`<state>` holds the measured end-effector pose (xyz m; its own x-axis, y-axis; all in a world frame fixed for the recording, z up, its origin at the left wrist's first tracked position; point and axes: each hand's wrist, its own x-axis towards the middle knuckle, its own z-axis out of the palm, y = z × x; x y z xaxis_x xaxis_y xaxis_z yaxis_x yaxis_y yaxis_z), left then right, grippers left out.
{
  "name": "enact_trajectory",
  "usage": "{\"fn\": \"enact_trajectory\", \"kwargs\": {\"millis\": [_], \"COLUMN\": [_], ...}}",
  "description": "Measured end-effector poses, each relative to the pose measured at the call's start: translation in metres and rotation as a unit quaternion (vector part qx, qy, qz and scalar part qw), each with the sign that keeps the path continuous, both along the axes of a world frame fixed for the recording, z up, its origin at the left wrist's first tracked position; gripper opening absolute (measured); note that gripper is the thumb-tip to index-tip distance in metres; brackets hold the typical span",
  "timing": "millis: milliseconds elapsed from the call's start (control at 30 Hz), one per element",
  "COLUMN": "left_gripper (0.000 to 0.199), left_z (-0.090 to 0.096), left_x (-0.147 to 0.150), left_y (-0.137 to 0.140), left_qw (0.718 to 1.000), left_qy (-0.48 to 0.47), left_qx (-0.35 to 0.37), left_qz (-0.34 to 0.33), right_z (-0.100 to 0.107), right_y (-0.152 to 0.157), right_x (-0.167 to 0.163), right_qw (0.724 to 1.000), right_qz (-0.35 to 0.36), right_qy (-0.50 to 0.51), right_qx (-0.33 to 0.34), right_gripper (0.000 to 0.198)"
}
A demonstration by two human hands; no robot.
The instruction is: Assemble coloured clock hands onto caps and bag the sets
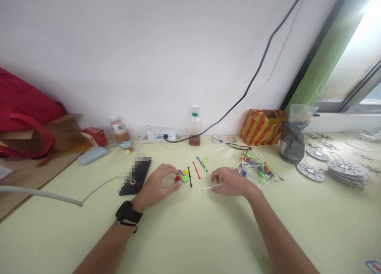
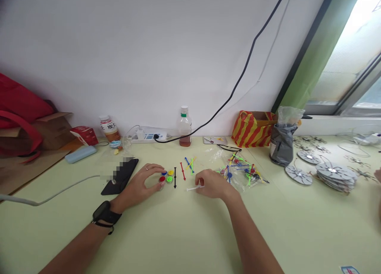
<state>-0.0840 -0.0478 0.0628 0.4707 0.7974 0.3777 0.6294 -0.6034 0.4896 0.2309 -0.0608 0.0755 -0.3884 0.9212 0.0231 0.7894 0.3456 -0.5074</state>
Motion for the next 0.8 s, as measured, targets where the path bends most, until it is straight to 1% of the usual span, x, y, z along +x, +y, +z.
{"fn": "enact_trajectory", "kwargs": {"millis": [67,133,233,300,367,467,567,667,733,800], "left_gripper": [0.035,0.041,0.037,0.033,0.031,0.033,0.041,0.04,0.037,0.033], "left_z": [-0.005,-0.011,-0.021,-0.024,-0.025,-0.023,-0.017,-0.01,-0.007,-0.007], "left_x": [0.008,0.014,0.017,0.013,0.005,-0.005,-0.004,0.011,0.024,0.035], "left_y": [-0.002,-0.001,0.003,0.008,0.013,0.016,0.012,0.003,-0.001,-0.003], "left_qw": [1.0,0.999,0.997,0.996,0.996,0.997,0.999,0.994,0.991,0.991], "left_qy": [0.012,0.039,0.065,0.07,0.07,0.051,-0.01,-0.081,-0.11,-0.114], "left_qx": [0.019,0.025,0.025,0.028,0.035,0.04,0.049,0.065,0.072,0.064], "left_qz": [0.0,-0.015,-0.043,-0.049,-0.044,-0.034,-0.008,0.028,0.029,0.0], "right_z": [-0.001,-0.002,-0.003,-0.003,-0.004,-0.007,-0.007,0.001,0.009,0.018], "right_y": [0.001,0.003,0.003,0.001,0.0,0.0,0.004,0.012,0.019,0.027], "right_x": [0.0,-0.004,-0.012,-0.019,-0.025,-0.034,-0.042,-0.053,-0.062,-0.073], "right_qw": [0.999,0.999,0.999,0.998,0.995,0.986,0.964,0.93,0.918,0.914], "right_qz": [0.017,0.021,0.018,0.01,-0.004,-0.018,-0.002,0.012,0.016,0.02], "right_qy": [0.0,0.009,0.039,0.065,0.097,0.165,0.262,0.349,0.368,0.363], "right_qx": [-0.032,-0.042,-0.03,-0.023,-0.015,-0.009,-0.051,-0.113,-0.15,-0.18], "right_gripper": [0.003,0.006,0.015,0.02,0.02,0.013,0.009,0.006,0.009,0.012]}}
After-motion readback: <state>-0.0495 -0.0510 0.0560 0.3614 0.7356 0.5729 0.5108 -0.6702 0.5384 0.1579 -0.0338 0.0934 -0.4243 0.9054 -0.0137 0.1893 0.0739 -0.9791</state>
